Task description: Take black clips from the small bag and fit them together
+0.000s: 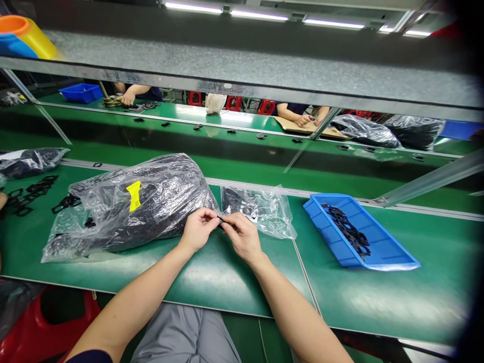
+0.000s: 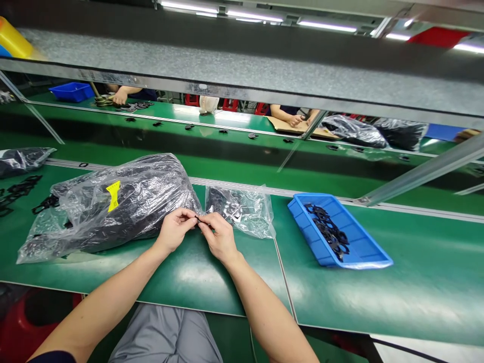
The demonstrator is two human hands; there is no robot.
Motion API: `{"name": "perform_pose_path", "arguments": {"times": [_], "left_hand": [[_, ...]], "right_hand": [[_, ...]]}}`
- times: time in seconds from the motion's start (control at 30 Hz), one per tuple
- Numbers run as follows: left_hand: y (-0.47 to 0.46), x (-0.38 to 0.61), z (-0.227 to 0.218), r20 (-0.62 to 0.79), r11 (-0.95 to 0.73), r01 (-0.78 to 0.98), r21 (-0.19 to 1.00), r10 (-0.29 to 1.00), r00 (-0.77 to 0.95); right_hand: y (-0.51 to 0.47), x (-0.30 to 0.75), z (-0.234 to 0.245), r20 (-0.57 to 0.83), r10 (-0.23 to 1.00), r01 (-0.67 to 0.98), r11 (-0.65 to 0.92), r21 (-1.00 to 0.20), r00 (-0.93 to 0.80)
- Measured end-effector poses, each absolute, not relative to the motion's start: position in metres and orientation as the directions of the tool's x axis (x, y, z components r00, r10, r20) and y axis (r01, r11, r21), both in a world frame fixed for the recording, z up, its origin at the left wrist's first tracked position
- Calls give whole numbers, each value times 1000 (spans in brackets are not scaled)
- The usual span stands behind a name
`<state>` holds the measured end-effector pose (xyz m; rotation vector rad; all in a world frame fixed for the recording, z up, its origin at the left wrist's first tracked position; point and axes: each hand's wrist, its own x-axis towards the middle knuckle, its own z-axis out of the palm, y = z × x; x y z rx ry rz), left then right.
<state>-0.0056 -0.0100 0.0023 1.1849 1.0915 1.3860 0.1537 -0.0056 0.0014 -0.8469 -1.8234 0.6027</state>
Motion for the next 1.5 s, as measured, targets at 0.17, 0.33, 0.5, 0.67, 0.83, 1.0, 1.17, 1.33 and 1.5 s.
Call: {"name": "perform_pose_path", "arguments": {"times": [0.17,0.33,0.5,0.67,0.83,1.0,1.17,1.33,1.5], "left_hand": [[-10,-6,8,-3,0,-233,972,1000,-16],[-13,-3,7,27,-17,-210,978,999,45],[-12,-2,-2,66,-64,-104,993,998,16],[-11,-5,-3,227,-226,64,972,974,-14],[-12,-2,1,95,-92,-86,992,995,21],[-11,-1,6,-69,78,-242,967,997,46],[-10,-3,6,-63,65,-162,985,998,21],[-10,-4,5,-15,16,-50,999,999,31],[-10,-5,2,-30,30,4,1000,997,76]], "right_hand": [[-5,153,1,483,845,197,527,-827,-231],[-3,149,0,191,975,-54,186,-981,-114],[2,152,3,72,989,-103,59,-993,-127],[5,158,5,56,967,-34,49,-998,-250],[7,161,3,73,964,14,79,-997,-257],[8,160,0,67,975,-40,60,-997,-213],[9,164,5,115,967,50,130,-990,-229],[13,171,9,74,947,113,114,-987,-312],[15,177,10,61,932,96,101,-990,-358]]}}
